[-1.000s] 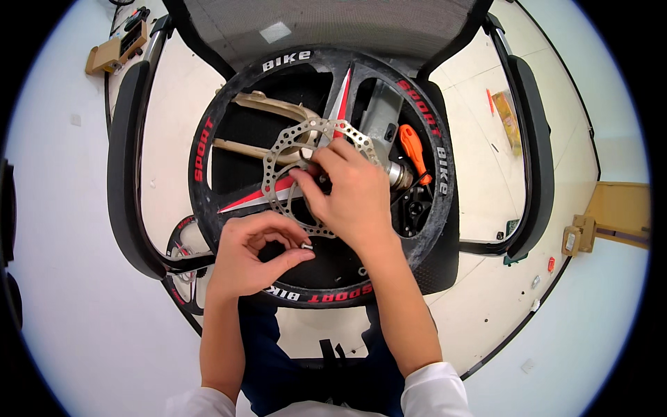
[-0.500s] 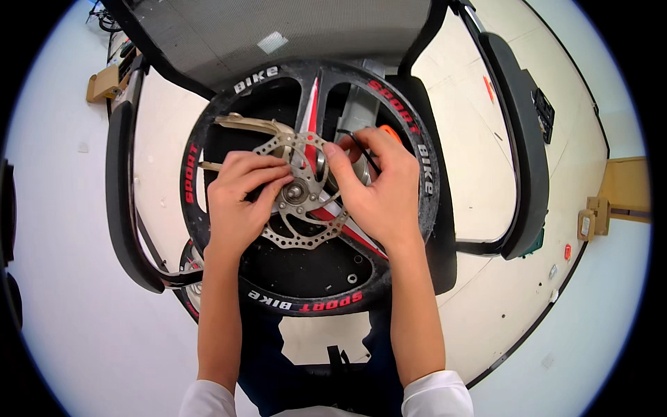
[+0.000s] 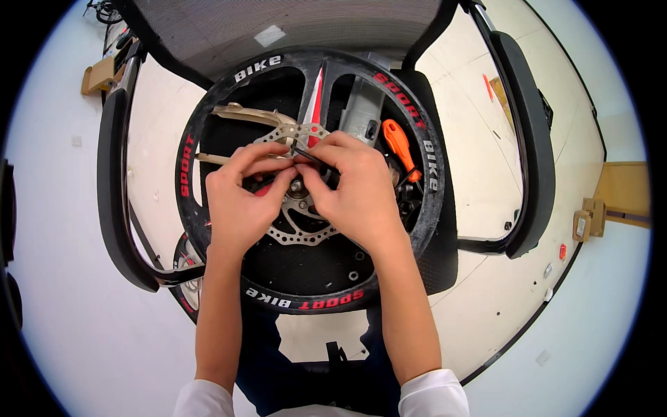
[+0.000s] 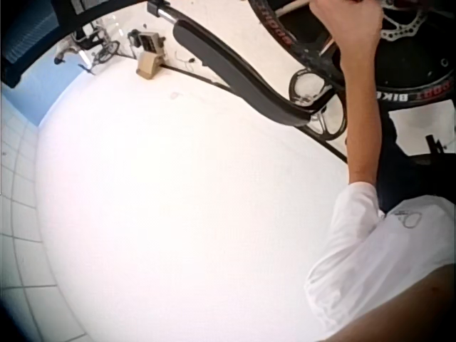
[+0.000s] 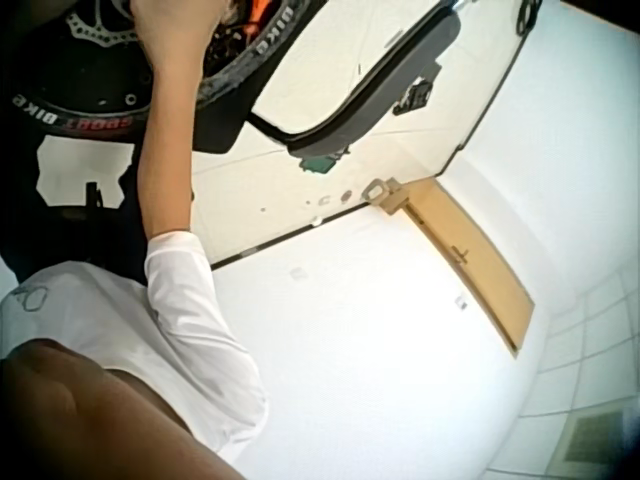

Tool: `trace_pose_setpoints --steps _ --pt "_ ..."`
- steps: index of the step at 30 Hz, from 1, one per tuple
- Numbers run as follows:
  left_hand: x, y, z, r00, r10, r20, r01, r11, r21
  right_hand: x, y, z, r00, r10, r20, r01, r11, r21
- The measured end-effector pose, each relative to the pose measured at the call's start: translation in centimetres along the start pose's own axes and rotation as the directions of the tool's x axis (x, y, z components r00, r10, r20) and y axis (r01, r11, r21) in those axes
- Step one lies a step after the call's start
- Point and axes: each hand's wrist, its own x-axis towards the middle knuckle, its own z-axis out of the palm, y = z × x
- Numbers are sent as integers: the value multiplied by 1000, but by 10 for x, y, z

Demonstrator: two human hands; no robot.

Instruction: The person installs a brake disc onto a bicycle wheel hub, aligns the disc, and secures it with bolts using a hex key. The person then rotates the wheel to inspect the assembly.

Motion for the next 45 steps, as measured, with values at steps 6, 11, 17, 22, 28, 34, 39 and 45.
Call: trace_pose_setpoints --steps 6,11,17,22,28,34,39,45 --pt "-3 3 -2 1000 -21 -2 21 1000 14 0 3 4 997 -72 1 72 996 -53" --pt "-4 1 -2 996 84 -24 -81 993 87 0 0 7 997 -80 -5 78 988 -130" --pt "-1 -2 -6 988 142 -55 -133 980 149 0 0 7 996 -90 9 90 984 -151" --pt "-2 2 -7 996 80 -34 -72 980 187 1 -4 7 998 -60 22 62 986 -152" --pt "-2 7 -12 998 58 7 -58 986 158 0 3 9 994 -104 34 108 984 -144" --pt "-2 5 -13 999 44 15 -46 991 128 1 2 8 995 -79 53 88 979 -185" --pt "-2 6 -15 998 40 57 -47 990 133 3 -3 4 997 -39 71 47 992 -119" --pt "-4 3 -13 994 91 68 -100 983 152 3 -1 3 995 -47 84 55 994 -97"
